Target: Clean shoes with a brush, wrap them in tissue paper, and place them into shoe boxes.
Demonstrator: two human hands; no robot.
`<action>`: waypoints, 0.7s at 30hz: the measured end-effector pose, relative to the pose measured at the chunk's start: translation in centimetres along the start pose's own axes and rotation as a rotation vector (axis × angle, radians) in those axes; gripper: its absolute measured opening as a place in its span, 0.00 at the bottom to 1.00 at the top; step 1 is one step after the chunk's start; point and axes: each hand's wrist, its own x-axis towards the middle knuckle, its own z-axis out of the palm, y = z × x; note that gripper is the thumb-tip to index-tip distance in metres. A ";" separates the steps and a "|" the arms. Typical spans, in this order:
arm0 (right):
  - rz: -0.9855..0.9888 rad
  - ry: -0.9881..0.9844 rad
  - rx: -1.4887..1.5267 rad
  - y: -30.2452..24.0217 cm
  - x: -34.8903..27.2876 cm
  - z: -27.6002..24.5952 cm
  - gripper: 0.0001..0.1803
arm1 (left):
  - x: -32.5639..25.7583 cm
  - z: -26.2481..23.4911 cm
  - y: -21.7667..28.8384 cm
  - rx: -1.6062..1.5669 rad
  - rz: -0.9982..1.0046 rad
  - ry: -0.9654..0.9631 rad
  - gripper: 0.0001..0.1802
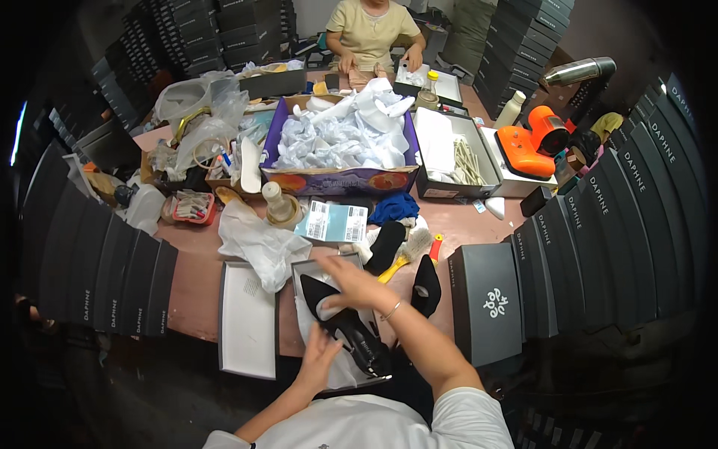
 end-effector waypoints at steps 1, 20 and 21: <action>0.060 0.113 0.046 1.2 1.5 -2.8 0.47 | -0.2 -1.7 -1.2 0.216 0.144 0.149 0.43; 0.445 0.681 -0.154 13.1 8.0 -18.6 0.24 | 1.6 -3.9 2.8 0.878 0.553 0.094 0.19; 0.403 0.658 0.225 11.5 5.3 -17.7 0.23 | 1.7 -3.6 4.1 0.905 0.562 0.086 0.21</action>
